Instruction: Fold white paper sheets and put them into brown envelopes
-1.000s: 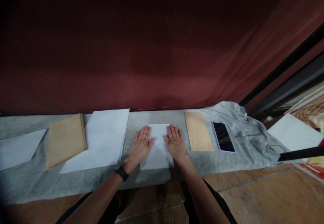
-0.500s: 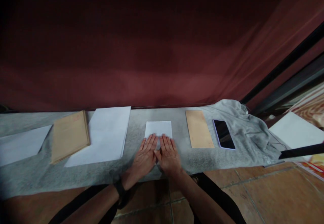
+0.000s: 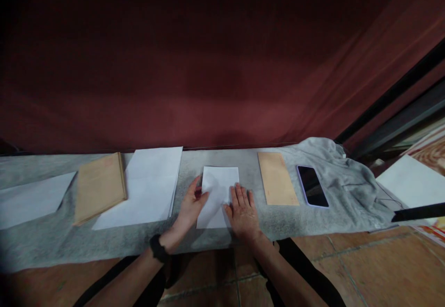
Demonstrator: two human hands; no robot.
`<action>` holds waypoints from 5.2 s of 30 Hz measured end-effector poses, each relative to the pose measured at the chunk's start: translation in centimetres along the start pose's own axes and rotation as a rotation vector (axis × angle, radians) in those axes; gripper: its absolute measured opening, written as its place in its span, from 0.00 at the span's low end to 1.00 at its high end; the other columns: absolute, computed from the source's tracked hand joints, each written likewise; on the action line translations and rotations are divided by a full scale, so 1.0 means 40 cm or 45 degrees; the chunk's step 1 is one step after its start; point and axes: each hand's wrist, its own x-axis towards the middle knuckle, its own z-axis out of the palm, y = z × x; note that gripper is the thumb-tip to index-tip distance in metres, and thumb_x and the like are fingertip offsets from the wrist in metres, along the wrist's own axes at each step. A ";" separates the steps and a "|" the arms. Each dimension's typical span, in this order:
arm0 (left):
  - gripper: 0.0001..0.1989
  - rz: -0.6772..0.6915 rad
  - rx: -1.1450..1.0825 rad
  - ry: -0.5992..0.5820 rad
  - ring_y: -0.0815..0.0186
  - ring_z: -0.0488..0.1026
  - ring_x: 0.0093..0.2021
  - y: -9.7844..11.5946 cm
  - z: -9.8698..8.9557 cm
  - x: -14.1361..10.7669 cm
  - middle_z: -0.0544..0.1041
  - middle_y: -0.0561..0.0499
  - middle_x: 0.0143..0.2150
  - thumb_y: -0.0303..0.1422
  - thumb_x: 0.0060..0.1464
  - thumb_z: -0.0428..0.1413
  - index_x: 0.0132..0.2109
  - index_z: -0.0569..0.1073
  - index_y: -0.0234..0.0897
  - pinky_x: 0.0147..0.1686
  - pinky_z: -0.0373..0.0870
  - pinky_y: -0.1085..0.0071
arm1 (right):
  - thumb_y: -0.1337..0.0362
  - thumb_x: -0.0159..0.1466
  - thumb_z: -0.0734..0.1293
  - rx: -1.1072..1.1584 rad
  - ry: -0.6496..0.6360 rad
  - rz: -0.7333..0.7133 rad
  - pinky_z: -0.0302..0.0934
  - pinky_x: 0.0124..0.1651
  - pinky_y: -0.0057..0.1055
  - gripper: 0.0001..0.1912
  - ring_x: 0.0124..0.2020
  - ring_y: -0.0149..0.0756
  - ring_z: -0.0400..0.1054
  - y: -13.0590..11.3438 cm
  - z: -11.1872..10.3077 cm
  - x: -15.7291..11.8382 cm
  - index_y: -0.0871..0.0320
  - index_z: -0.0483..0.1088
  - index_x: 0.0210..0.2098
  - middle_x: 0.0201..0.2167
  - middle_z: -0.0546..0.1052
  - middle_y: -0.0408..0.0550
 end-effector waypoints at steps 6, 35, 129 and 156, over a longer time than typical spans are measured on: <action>0.36 -0.345 -0.407 -0.002 0.64 0.76 0.33 0.036 -0.005 0.036 0.78 0.53 0.36 0.27 0.41 0.62 0.61 0.69 0.37 0.36 0.73 0.68 | 0.43 0.68 0.64 0.092 -0.136 -0.202 0.39 0.73 0.58 0.45 0.74 0.55 0.46 -0.052 -0.040 0.012 0.58 0.46 0.74 0.74 0.50 0.60; 0.22 -0.030 -0.311 -0.189 0.62 0.78 0.35 0.070 -0.084 0.126 0.82 0.52 0.35 0.30 0.42 0.63 0.48 0.74 0.36 0.36 0.72 0.68 | 0.57 0.46 0.77 1.766 -0.040 1.075 0.66 0.31 0.30 0.20 0.33 0.37 0.72 0.061 -0.123 0.132 0.55 0.77 0.38 0.32 0.79 0.43; 0.35 0.982 1.343 -0.635 0.54 0.52 0.74 -0.006 0.011 -0.207 0.59 0.41 0.73 0.50 0.66 0.49 0.71 0.58 0.35 0.73 0.47 0.50 | 0.57 0.75 0.51 0.072 -0.171 -0.128 0.46 0.73 0.46 0.28 0.73 0.41 0.50 0.017 -0.014 0.112 0.60 0.58 0.70 0.73 0.56 0.53; 0.24 0.992 1.496 -0.793 0.57 0.63 0.69 0.009 -0.042 -0.162 0.68 0.41 0.68 0.24 0.64 0.49 0.65 0.66 0.37 0.70 0.55 0.53 | 0.60 0.75 0.54 -0.060 -0.267 -0.146 0.48 0.73 0.49 0.26 0.73 0.44 0.50 0.133 -0.045 0.097 0.58 0.59 0.70 0.72 0.58 0.53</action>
